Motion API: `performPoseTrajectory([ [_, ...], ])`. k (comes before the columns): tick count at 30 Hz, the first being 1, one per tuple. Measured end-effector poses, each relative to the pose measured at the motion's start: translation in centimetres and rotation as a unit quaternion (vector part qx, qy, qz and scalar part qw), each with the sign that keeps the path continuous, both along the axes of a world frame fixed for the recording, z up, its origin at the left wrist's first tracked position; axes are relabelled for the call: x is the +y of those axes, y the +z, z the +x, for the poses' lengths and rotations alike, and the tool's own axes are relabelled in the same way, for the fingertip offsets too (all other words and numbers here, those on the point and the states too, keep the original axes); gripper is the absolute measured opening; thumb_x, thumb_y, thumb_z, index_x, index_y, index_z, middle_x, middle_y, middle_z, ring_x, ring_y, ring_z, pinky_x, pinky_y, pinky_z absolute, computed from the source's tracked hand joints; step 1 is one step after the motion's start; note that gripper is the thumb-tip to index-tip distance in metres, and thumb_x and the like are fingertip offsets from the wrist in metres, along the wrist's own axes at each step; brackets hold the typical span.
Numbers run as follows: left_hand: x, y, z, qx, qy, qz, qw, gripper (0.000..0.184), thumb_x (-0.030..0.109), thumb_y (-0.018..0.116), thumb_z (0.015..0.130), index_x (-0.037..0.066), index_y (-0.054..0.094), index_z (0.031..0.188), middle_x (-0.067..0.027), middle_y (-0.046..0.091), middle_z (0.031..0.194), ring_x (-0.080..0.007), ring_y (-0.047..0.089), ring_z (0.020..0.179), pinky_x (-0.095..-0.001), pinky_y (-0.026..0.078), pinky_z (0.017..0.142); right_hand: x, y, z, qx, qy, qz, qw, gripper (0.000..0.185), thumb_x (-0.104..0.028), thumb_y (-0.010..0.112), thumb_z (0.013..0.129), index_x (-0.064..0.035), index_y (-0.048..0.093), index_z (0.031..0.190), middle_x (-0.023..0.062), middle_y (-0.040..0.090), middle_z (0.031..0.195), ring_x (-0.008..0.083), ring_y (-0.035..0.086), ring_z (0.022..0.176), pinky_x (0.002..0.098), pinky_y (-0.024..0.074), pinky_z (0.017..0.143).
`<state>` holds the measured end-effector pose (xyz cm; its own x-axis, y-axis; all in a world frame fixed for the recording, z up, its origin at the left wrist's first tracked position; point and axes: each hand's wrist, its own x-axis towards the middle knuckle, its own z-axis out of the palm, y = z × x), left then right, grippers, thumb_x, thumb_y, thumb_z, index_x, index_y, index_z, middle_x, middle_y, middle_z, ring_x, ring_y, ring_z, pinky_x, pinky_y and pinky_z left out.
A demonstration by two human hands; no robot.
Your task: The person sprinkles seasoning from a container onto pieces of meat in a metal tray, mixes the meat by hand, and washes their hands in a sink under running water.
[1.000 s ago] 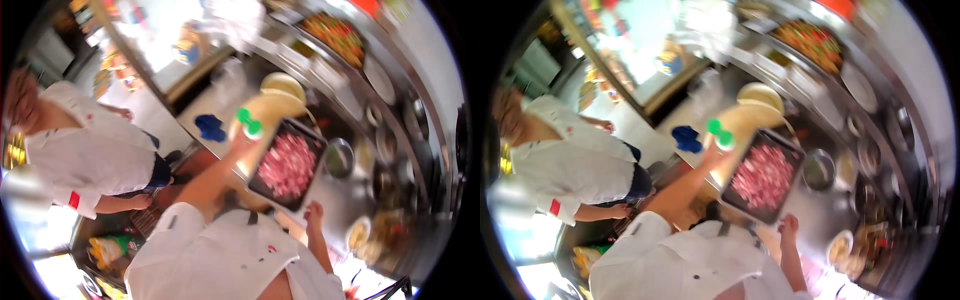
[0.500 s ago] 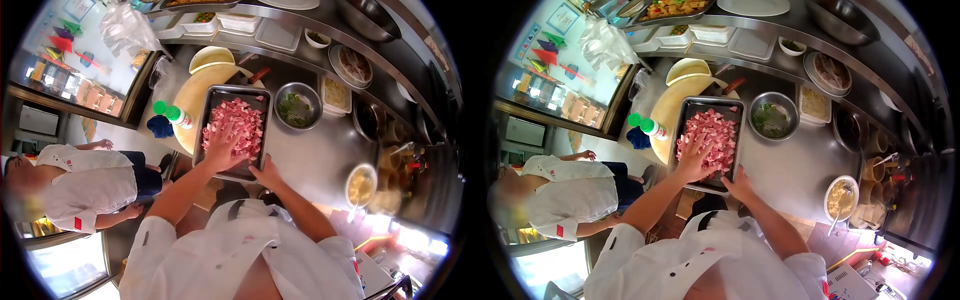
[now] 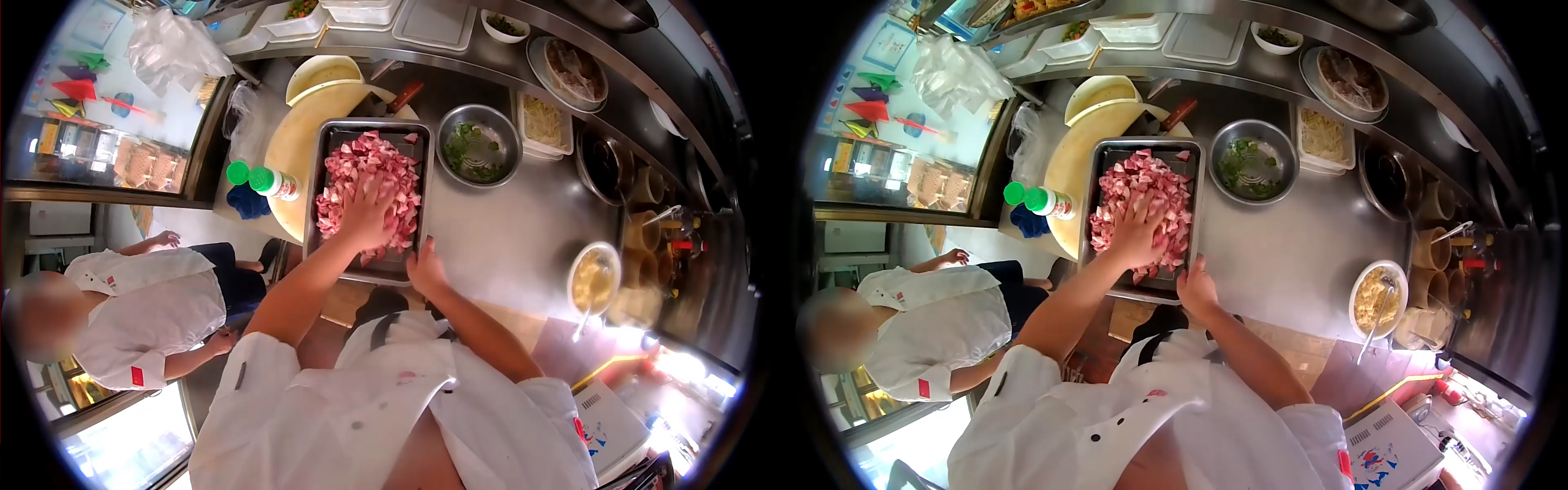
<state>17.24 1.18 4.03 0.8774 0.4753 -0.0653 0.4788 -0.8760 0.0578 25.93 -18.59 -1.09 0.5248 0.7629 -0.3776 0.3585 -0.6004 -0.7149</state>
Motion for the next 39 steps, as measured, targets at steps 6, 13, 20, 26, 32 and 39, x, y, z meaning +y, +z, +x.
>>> performPoseTrajectory([
  [6,0.3,6.5,-7.2,0.013,-0.127,-0.107,0.986,0.095,0.054,0.083,0.075,0.025,0.046,0.157,-0.0167,0.017,0.172,-0.0535,0.014,0.155,-0.0724,0.022,0.117,-0.2,0.8,0.2,0.004,0.007,-0.030,1.000,0.069,-0.026,0.053,0.099,0.0125,0.022,0.147,0.0389,0.067,0.091,0.0568,0.066,0.085,0.0613,0.0554,0.077],
  [13,2.9,1.1,-4.7,-0.047,-0.023,-0.056,0.997,0.068,0.057,0.065,0.094,0.021,0.052,0.151,-0.0149,0.024,0.170,-0.0501,0.022,0.154,-0.0758,0.026,0.113,0.0,0.4,-0.4,-0.030,0.015,-0.094,0.995,0.072,-0.028,0.052,0.100,0.0132,0.018,0.148,0.0410,0.066,0.099,0.0577,0.066,0.087,0.0606,0.0560,0.080],
  [20,3.1,3.9,-0.8,0.157,0.039,-0.172,0.972,0.082,0.051,0.056,0.098,0.021,0.023,0.166,-0.0262,0.001,0.172,-0.0580,0.007,0.155,-0.0716,0.023,0.119,0.5,1.0,-0.5,-0.014,-0.017,-0.090,0.996,0.070,-0.024,0.057,0.099,0.0135,0.019,0.145,0.0424,0.065,0.100,0.0594,0.065,0.091,0.0623,0.0536,0.082],
  [26,4.1,9.7,-6.1,0.078,-0.086,-0.304,0.945,0.053,0.031,0.067,0.094,0.011,0.058,0.142,-0.0250,0.050,0.147,-0.0482,0.047,0.138,-0.0547,0.055,0.093,0.4,1.6,-0.8,-0.018,-0.027,-0.099,0.995,0.071,-0.024,0.058,0.099,0.0127,0.020,0.146,0.0431,0.065,0.106,0.0593,0.064,0.100,0.0610,0.0521,0.089],
  [32,4.6,3.2,-6.6,-0.245,-0.092,-0.099,0.960,0.045,0.029,0.067,0.093,0.009,0.065,0.133,-0.0181,0.063,0.137,-0.0373,0.055,0.133,-0.0567,0.039,0.113,-0.4,-0.7,-0.6,-0.067,-0.028,-0.065,0.995,0.065,-0.028,0.060,0.099,0.0141,0.029,0.139,0.0409,0.065,0.105,0.0575,0.065,0.096,0.0586,0.0546,0.082],
  [39,4.9,4.5,-10.3,-0.030,-0.203,-0.285,0.936,0.061,0.039,0.066,0.094,0.015,0.054,0.149,-0.0156,0.054,0.152,-0.0380,0.044,0.144,-0.0600,0.028,0.121,-0.1,-0.5,-1.7,-0.097,-0.052,-0.084,0.990,0.073,-0.031,0.060,0.099,0.0138,0.025,0.144,0.0409,0.065,0.106,0.0581,0.065,0.097,0.0583,0.0546,0.084],
])
